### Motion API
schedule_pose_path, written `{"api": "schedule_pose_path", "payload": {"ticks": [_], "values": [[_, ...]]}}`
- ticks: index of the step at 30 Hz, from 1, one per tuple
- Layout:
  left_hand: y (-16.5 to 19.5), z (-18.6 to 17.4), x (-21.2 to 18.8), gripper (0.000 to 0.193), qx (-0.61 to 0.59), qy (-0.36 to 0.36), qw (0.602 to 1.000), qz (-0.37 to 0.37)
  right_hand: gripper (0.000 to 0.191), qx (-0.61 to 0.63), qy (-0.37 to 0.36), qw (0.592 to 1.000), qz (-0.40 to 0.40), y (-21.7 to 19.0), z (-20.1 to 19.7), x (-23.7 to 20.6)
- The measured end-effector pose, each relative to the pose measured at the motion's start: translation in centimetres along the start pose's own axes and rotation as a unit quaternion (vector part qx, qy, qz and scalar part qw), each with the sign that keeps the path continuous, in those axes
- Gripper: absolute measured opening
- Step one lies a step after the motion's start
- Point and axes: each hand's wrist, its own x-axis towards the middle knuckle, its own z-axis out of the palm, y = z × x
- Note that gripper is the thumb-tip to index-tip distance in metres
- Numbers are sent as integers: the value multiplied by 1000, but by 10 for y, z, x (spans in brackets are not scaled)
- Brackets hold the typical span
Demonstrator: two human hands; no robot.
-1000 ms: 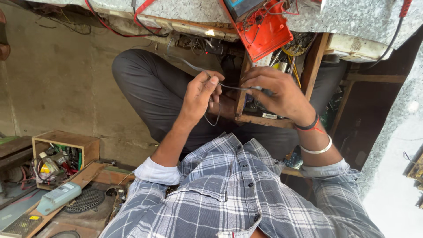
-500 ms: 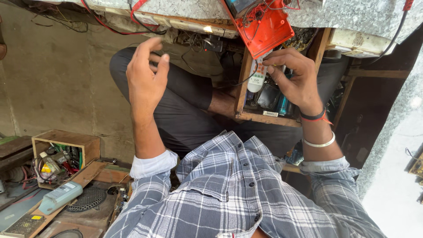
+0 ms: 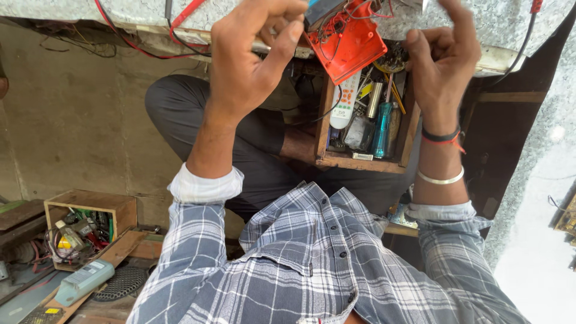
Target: The person sits on the floor and repairs a portable lantern. They connect wires to the lamp head, test the light, apply adhesive to the plastic lens, reattach the lens, and close the orange casing.
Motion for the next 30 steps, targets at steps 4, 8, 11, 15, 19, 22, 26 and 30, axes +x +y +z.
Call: {"api": "schedule_pose_path", "payload": {"ticks": [4,8,11,15,19,22,26,30], "values": [[-2,8,24,12,16,-16,1000,-15,17,34,-4,999,-4,0,6,7],[-6,22,38,21,-55,-57,997,7,18,-106,57,982,-146,-8,10,2],[-10,35,41,58,42,-109,993,20,23,-174,83,954,-229,-21,10,-7],[-22,56,41,96,12,-74,984,158,24,-154,87,933,-313,-36,17,-11],[-35,64,32,87,-94,-96,985,108,16,-75,60,947,-306,-45,27,-5],[-49,57,30,86,-48,-47,994,90,13,40,62,969,-236,-45,28,10],[-67,42,31,80,-62,-67,994,65,15,135,-11,990,-37,-32,16,38],[-71,44,30,79,-114,-78,988,62,21,78,-120,989,39,-15,14,48]]}}
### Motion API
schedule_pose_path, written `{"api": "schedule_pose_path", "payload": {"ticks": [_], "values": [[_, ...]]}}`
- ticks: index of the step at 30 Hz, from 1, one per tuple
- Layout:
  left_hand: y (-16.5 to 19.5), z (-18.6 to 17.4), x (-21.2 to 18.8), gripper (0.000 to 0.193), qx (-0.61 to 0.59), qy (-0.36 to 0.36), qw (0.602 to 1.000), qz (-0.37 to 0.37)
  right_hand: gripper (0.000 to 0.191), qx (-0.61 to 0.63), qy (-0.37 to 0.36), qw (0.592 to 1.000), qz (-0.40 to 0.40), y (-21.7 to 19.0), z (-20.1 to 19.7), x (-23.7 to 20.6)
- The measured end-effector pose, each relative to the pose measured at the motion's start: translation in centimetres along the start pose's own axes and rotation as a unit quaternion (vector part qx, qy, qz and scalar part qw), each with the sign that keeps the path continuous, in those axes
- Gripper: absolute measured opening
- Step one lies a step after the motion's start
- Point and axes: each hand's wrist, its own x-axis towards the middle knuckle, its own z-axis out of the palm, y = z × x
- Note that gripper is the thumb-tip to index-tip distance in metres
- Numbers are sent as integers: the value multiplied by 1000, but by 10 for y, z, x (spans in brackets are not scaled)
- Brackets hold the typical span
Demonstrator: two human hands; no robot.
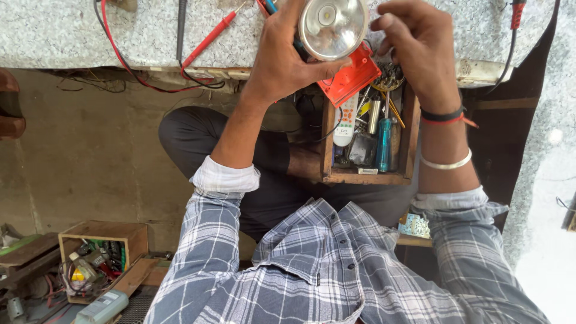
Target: The person sits on the floor and repairs a portable lantern. They connect wires to the lamp head, test the light, apply adhesive to the plastic lens, reattach the lens, and close the orange casing.
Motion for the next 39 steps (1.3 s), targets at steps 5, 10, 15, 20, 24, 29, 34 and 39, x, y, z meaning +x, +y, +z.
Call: {"api": "schedule_pose_path", "payload": {"ticks": [5,10,15,20,24,29,34,39], "values": [[2,3,-2,76,29,3,999,-16,25,11,-42,996,84,2,-3,-5],[1,2,-1,71,59,9,998,3,36,-10,-78,994,71,-4,-9,-21],[-2,1,-1,68,54,-3,999,5,40,-272,-86,954,-87,-1,-1,-23],[-2,1,-1,69,76,-2,997,18,28,-300,-39,927,-221,2,-1,-12],[-3,3,-1,72,78,3,997,23,32,-252,-14,941,-226,10,-3,-9],[-7,3,-3,74,89,9,995,34,33,-242,24,947,-212,23,-3,-10],[-11,3,-5,72,123,-1,992,31,32,-249,37,941,-225,29,-4,-9],[-11,4,-6,73,142,5,989,34,28,-147,44,970,-191,39,-8,-8]]}}
